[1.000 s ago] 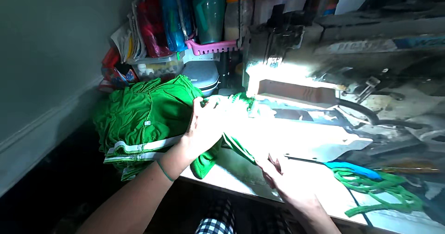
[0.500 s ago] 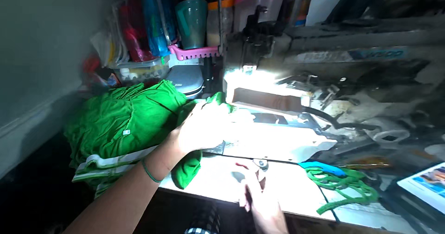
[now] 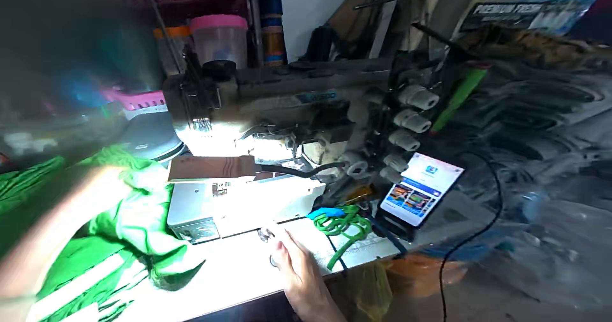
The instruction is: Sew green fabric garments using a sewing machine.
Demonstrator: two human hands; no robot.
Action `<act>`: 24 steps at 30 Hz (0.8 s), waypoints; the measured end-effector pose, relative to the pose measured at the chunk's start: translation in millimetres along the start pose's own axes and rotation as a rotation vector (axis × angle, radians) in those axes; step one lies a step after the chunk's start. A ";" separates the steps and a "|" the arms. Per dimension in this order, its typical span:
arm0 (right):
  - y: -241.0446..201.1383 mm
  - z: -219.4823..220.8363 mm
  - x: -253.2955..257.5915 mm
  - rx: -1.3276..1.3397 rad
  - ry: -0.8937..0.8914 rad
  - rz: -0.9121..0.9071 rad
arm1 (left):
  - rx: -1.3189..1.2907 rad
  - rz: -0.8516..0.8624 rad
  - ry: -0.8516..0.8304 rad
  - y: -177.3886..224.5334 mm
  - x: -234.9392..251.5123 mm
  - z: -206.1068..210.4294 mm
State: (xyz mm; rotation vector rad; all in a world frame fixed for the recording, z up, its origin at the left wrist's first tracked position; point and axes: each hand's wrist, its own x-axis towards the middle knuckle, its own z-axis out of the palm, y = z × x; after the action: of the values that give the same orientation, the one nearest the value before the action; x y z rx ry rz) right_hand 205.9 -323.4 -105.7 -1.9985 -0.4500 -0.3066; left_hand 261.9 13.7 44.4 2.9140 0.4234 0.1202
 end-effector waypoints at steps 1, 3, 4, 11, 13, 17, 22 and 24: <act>-9.5 -1.3 10.8 -0.171 0.034 -0.039 | -0.115 0.048 -0.023 0.1 -24.3 -7.1; -29.1 4.8 32.5 -0.404 0.099 -0.128 | -0.378 0.223 -0.091 -1.2 -84.2 -21.9; -38.9 11.4 42.1 -0.439 0.096 -0.178 | -0.477 0.324 -0.126 -2.2 -110.2 -26.5; -78.9 54.4 98.8 -0.236 -0.088 -0.381 | -0.548 0.448 -0.116 20.3 -174.9 -15.1; -91.7 30.1 81.4 0.161 -0.407 -0.275 | -0.553 0.576 -0.050 7.0 -176.2 -9.6; -98.2 -8.6 17.5 0.500 -1.194 -0.328 | -0.761 0.836 -0.040 -29.2 -194.2 -19.3; -107.4 -83.3 22.2 0.189 -1.305 -0.526 | -1.116 0.917 0.021 -81.2 -252.2 -43.3; -138.1 -102.1 40.1 0.157 -1.171 -0.585 | -1.066 0.883 -0.047 -104.5 -267.6 -36.7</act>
State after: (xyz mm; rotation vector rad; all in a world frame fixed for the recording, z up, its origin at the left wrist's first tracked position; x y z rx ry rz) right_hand 179.0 -350.8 66.5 -1.6698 -1.7282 0.5921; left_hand -26.5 41.1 45.2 1.8238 -0.7416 0.2837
